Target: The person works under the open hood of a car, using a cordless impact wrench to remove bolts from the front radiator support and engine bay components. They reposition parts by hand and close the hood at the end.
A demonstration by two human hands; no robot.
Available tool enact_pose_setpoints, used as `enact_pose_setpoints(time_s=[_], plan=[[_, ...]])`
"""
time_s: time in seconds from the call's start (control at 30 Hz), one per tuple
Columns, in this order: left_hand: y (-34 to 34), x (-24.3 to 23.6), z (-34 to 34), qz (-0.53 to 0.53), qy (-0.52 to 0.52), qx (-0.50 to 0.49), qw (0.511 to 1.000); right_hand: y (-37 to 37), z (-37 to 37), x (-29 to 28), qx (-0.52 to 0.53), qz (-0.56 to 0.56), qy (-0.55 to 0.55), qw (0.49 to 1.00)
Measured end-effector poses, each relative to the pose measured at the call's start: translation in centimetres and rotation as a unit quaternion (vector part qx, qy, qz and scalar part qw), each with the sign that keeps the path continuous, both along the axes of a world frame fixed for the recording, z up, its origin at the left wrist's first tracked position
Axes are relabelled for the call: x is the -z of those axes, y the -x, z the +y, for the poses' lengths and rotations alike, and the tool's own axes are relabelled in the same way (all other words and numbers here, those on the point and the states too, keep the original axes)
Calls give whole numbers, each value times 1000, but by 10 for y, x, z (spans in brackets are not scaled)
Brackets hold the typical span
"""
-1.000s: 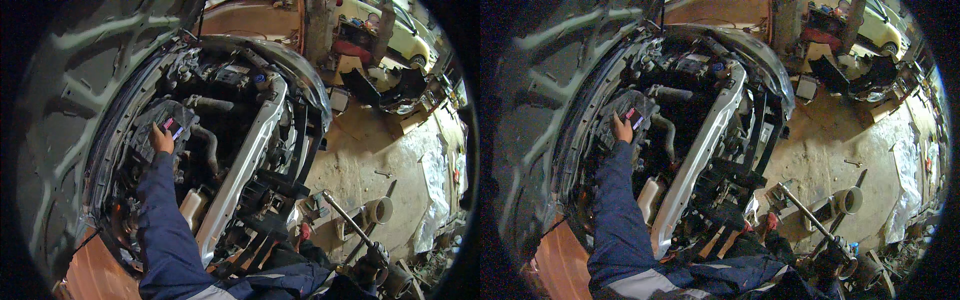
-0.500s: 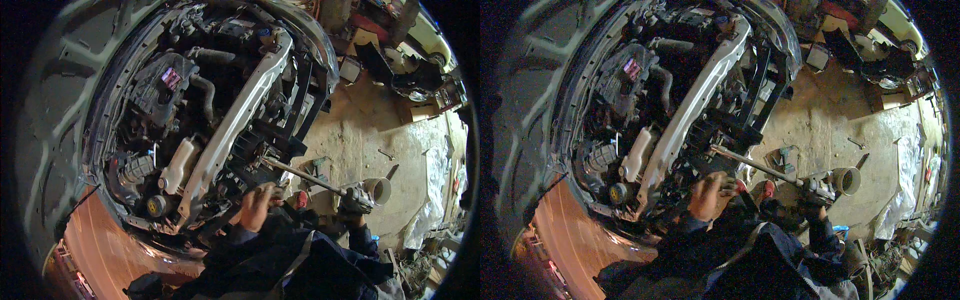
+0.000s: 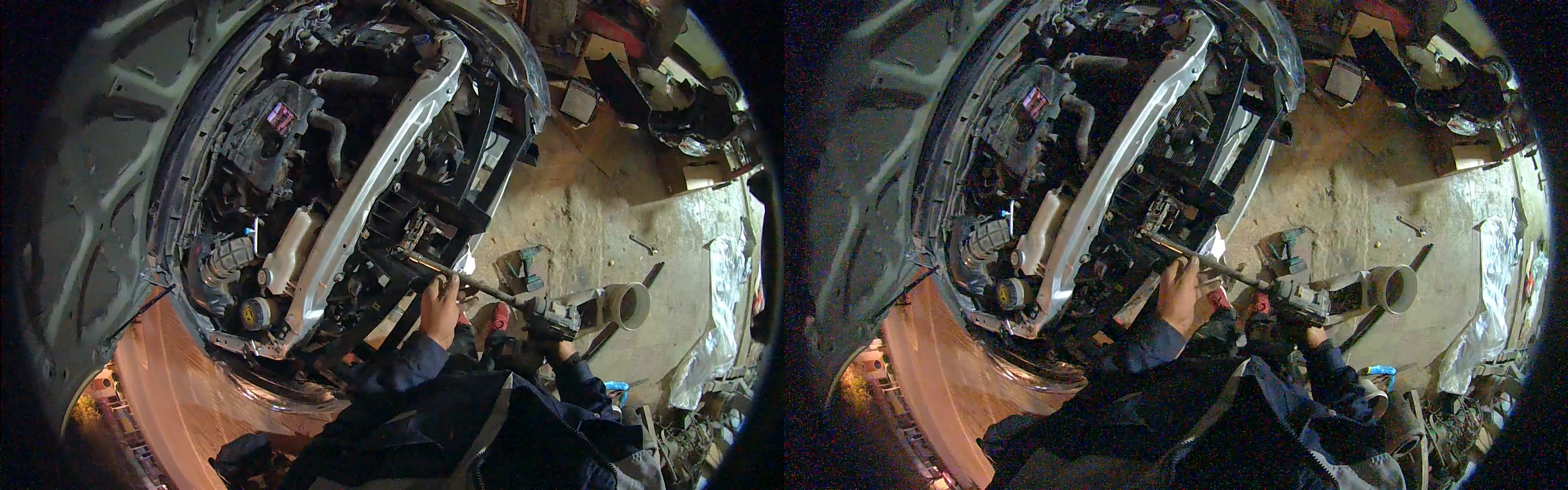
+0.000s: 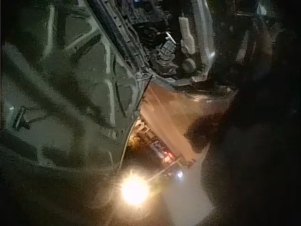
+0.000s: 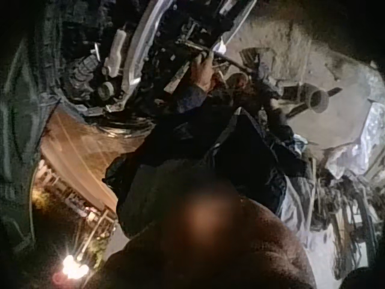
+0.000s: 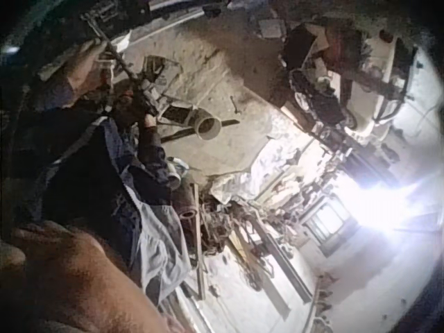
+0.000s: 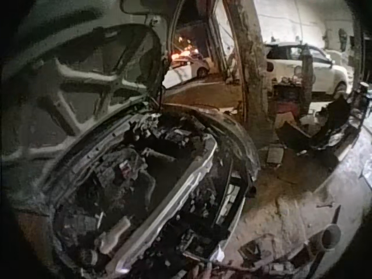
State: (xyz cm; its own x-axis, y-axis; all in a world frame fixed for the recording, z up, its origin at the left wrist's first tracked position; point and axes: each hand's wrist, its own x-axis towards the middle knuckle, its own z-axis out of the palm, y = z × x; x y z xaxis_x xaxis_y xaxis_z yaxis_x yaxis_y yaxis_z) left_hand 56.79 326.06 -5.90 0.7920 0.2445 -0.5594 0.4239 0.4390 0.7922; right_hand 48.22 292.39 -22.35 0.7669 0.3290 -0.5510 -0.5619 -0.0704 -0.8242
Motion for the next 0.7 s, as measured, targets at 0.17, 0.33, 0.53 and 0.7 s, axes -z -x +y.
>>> enact_pose_setpoints(time_s=[0.17,0.33,0.53,0.7], plan=[[-1,4,0,21,-3,11,1000,3,2,8,-160,-180,131,962],[3,8,-5,27,-39,-2,999,-13,14,-25,-186,-213,137,949],[8,20,-3,16,-94,17,995,-24,21,-49,-216,-243,159,932],[12,12,2,31,-138,81,987,-34,40,-77,-247,-251,206,913]])
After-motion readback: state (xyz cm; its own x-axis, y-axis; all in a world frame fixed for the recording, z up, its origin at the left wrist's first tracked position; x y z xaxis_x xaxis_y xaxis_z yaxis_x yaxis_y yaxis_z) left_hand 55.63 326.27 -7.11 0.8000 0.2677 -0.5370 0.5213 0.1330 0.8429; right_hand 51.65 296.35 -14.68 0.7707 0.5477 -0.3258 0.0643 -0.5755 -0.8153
